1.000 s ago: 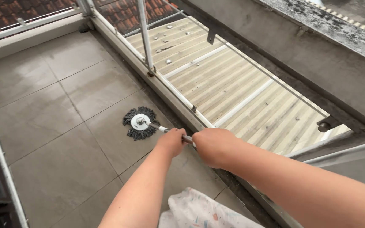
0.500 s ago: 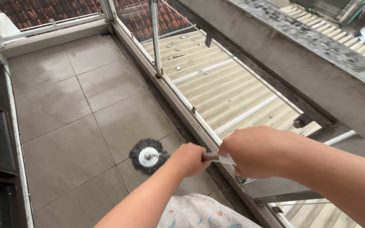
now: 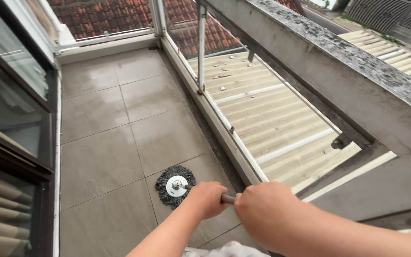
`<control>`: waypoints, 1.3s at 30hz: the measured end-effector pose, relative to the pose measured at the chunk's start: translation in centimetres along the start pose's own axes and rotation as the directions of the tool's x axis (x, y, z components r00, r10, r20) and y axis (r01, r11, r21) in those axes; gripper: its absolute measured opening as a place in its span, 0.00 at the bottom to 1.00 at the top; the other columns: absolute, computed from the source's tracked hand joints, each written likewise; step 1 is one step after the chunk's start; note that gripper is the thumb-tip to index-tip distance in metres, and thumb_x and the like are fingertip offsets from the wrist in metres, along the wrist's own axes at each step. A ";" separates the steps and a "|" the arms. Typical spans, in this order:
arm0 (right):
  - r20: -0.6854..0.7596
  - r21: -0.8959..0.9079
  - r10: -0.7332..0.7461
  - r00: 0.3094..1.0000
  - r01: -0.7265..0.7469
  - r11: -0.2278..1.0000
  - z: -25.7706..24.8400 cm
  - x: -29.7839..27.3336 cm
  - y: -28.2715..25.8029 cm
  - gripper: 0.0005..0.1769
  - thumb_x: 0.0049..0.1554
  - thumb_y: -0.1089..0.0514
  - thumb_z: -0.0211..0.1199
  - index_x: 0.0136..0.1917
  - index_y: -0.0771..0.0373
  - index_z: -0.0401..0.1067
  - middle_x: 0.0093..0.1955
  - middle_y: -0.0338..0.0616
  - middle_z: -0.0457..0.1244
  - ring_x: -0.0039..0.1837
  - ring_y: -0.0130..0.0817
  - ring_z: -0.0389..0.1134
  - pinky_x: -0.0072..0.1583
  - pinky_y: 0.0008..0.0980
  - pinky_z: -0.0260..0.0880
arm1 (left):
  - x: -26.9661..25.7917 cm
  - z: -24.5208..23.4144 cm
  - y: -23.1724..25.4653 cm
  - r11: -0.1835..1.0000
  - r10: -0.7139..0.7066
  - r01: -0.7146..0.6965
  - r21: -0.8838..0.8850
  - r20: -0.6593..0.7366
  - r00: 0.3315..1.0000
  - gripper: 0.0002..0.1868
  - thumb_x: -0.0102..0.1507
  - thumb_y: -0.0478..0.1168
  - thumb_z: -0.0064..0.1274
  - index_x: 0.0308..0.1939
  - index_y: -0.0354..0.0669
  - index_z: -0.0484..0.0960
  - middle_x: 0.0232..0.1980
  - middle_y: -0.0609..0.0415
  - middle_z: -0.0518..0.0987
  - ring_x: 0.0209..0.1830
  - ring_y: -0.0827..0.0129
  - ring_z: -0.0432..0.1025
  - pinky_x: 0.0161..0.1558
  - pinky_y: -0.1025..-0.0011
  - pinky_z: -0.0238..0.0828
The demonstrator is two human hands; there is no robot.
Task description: Mopping the tiled floor of a balcony using a spin mop and bucket.
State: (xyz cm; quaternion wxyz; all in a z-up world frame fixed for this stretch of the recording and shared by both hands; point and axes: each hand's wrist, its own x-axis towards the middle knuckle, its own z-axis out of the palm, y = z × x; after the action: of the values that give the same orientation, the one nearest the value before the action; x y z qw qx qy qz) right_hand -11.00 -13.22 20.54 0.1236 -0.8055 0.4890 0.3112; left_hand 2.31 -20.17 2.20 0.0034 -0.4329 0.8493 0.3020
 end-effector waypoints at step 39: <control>0.096 0.180 0.143 0.985 -0.159 0.971 -19.5 36.0 -2.9 0.06 0.53 0.67 0.63 0.43 0.61 0.78 0.43 0.44 0.70 0.48 0.41 0.73 0.45 0.39 0.74 | 15.7 -17.6 -33.6 0.994 -0.096 0.102 -0.044 0.110 0.989 0.06 0.60 0.40 0.52 0.34 0.42 0.80 0.42 0.46 0.82 0.45 0.49 0.75 0.47 0.57 0.73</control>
State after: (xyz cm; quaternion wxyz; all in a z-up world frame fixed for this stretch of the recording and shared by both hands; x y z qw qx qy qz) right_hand 10.69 -47.20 12.97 0.1947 -0.7372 0.5704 0.3055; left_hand 21.78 -55.65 -4.79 0.0536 -0.4576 0.8176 0.3453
